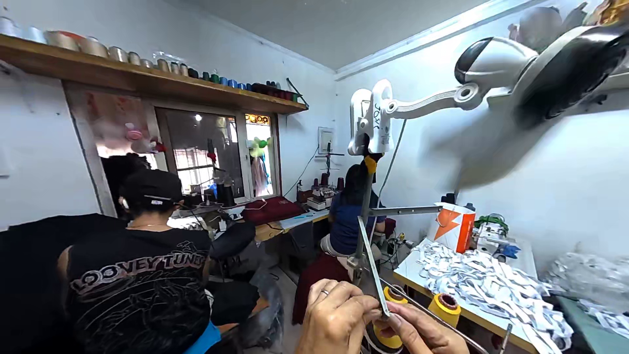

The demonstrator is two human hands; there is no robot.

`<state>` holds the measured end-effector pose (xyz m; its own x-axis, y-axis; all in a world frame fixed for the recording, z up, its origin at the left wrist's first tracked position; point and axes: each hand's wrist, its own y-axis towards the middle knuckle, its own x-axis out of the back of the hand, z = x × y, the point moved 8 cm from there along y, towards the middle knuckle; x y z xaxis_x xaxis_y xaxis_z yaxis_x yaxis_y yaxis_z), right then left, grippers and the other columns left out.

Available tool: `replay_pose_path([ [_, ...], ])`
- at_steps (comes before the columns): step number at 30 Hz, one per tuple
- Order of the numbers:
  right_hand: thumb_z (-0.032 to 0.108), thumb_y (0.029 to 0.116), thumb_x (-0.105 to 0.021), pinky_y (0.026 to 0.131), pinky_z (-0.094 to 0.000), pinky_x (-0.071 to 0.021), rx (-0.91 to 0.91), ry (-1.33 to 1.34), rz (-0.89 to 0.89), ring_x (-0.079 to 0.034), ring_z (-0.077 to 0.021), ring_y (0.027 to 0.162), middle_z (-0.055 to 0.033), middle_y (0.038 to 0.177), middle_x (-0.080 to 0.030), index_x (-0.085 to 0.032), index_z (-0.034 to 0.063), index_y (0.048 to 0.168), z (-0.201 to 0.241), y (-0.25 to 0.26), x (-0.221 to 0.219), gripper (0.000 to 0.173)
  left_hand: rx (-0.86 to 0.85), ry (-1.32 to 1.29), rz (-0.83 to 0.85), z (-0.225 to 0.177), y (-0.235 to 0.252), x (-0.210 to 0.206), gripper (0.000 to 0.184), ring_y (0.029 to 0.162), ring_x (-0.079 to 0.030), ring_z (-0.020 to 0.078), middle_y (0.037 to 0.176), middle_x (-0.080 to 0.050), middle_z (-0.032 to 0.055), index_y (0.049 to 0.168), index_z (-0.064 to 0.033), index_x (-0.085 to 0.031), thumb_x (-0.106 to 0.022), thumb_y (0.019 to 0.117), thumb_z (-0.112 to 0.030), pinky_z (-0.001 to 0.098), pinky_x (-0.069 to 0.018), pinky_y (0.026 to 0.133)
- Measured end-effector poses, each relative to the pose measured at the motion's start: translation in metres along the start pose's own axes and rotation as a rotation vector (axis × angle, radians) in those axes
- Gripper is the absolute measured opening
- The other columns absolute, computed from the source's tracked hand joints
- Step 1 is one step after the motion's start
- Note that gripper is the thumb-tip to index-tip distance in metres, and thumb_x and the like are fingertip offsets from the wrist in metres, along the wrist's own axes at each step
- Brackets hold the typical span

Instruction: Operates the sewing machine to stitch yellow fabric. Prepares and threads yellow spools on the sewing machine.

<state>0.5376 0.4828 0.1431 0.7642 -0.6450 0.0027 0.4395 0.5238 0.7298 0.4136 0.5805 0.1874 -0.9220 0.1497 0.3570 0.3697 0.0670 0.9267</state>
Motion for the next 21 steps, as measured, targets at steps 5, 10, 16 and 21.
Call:
replay_pose_path([
  [5, -0.004, 0.0991, -0.057, 0.084, -0.0282, -0.0636, 0.037, -0.051, 0.012, -0.075, -0.0095, 0.09, -0.0092, 0.106, -0.076, -0.071, -0.0098, 0.113, 0.007, 0.0, 0.0, 0.02, 0.016, -0.014, 0.013, -0.002, 0.001, 0.0, 0.017, 0.089, -0.069, 0.01, 0.09, -0.074, -0.0012, 0.093, -0.0153, -0.081, -0.067, 0.0975, -0.025, 0.0345, -0.0477, 0.098],
  [10, -0.002, 0.099, -0.058, 0.08, -0.0256, -0.0634, 0.105, -0.148, -0.001, -0.074, -0.0081, 0.085, -0.0101, 0.099, -0.076, -0.072, -0.0097, 0.108, 0.012, 0.003, 0.002, 0.018, 0.033, -0.027, 0.011, -0.003, 0.001, 0.0, 0.017, 0.09, -0.069, 0.0103, 0.091, -0.075, -0.0007, 0.093, -0.0144, -0.081, -0.068, 0.097, -0.024, 0.0346, -0.0478, 0.098],
  [16, -0.001, 0.0938, -0.061, 0.076, -0.0205, -0.0602, 0.177, -0.28, -0.051, -0.07, -0.0054, 0.08, -0.0093, 0.091, -0.073, -0.072, -0.0064, 0.097, 0.014, 0.004, -0.002, 0.013, 0.051, -0.025, 0.026, -0.004, 0.0, 0.001, 0.017, 0.089, -0.069, 0.0101, 0.09, -0.075, -0.001, 0.094, -0.0139, -0.081, -0.067, 0.0972, -0.025, 0.0355, -0.0484, 0.098],
  [21, -0.003, 0.0963, -0.055, 0.076, -0.0219, -0.0609, 0.101, -0.234, -0.106, -0.07, -0.0044, 0.083, -0.0063, 0.094, -0.071, -0.067, -0.0066, 0.099, 0.021, -0.003, 0.008, 0.014, 0.173, -0.05, 0.005, 0.002, -0.002, 0.014, 0.028, 0.098, -0.069, 0.012, 0.102, -0.075, 0.002, 0.11, -0.0114, -0.079, -0.062, 0.1014, -0.033, 0.0426, -0.0503, 0.097],
])
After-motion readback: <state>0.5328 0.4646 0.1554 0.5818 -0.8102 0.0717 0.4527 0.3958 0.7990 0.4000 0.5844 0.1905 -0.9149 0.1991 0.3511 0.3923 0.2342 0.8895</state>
